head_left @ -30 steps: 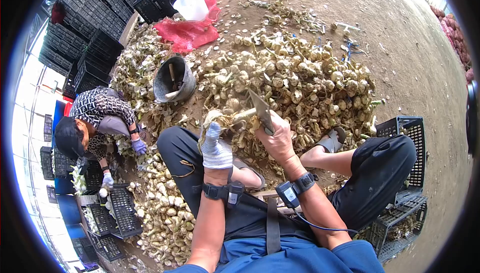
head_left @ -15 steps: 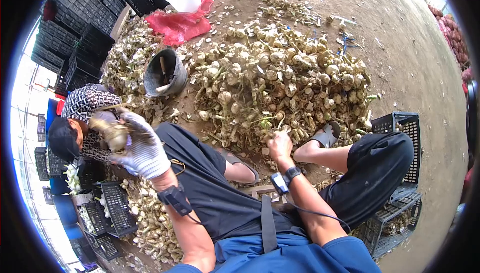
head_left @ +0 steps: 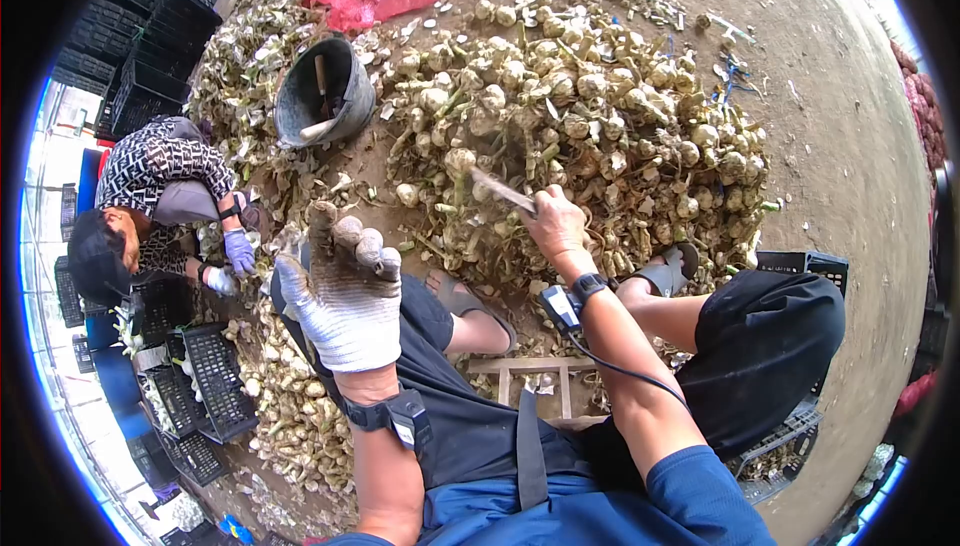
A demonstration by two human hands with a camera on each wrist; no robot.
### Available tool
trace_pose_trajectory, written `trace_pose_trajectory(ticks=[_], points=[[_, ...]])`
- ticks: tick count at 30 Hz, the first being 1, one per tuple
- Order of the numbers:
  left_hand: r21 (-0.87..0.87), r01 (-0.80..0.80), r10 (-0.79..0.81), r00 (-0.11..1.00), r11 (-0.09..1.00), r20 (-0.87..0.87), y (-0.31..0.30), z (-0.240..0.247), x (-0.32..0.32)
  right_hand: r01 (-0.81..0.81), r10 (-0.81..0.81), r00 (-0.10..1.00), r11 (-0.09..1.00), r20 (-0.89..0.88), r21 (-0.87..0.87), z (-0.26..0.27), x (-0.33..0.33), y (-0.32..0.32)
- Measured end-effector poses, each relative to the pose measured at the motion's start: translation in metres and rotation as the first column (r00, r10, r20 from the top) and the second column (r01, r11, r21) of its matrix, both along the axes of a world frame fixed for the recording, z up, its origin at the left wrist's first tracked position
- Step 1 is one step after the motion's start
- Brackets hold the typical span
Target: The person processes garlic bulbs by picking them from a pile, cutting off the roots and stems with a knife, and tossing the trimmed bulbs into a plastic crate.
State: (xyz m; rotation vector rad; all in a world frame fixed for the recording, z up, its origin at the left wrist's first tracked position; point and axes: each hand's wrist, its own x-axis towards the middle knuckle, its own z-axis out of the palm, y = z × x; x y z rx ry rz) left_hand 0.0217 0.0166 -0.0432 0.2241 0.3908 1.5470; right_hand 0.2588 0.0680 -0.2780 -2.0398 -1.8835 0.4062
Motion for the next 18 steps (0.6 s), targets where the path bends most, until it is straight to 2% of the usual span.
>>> trace_pose_trajectory(ticks=[1,3,4,6,9,12,14,16,17,18], points=[[-0.021,-0.014,0.013,1.0,1.0,-0.027,0.001,-0.001,0.001,-0.048,0.048,0.999,0.999,0.024,-0.004,0.0,-0.008,0.002],[-0.028,-0.013,0.012,0.999,1.0,-0.049,0.002,-0.006,-0.001,-0.09,0.111,0.985,0.984,0.131,-0.155,0.003,-0.02,0.005],[-0.031,-0.013,0.012,0.999,0.999,-0.046,0.002,-0.006,-0.001,-0.084,0.11,0.982,0.982,0.152,-0.17,-0.002,-0.023,0.006],[-0.037,-0.008,0.006,0.999,0.999,-0.034,0.003,-0.005,-0.003,-0.066,0.105,0.974,0.979,0.2,-0.194,-0.01,-0.028,0.006],[-0.043,-0.035,0.031,0.995,0.998,-0.091,0.002,-0.002,-0.003,-0.038,0.063,0.976,0.992,0.207,-0.124,-0.011,-0.031,0.002],[-0.046,-0.029,0.024,0.993,0.999,-0.115,-0.001,-0.002,-0.004,0.109,-0.097,0.988,0.99,0.124,-0.093,0.002,-0.026,-0.002],[-0.055,0.021,-0.028,0.991,0.998,-0.13,-0.002,-0.005,-0.004,0.275,-0.275,0.961,0.961,0.027,-0.034,0.012,-0.018,-0.002],[-0.057,0.072,-0.08,0.984,0.996,-0.16,-0.001,-0.007,-0.002,0.385,-0.382,0.92,0.923,-0.088,0.011,0.025,-0.003,-0.003],[-0.031,0.144,-0.148,0.968,0.989,-0.205,0.001,-0.011,-0.001,0.438,-0.44,0.868,0.897,-0.231,-0.063,0.032,0.005,0.0],[-0.062,0.183,-0.193,0.957,0.981,-0.216,0.003,-0.017,0.0,0.465,-0.475,0.743,0.873,-0.472,-0.147,0.039,0.015,-0.003]])
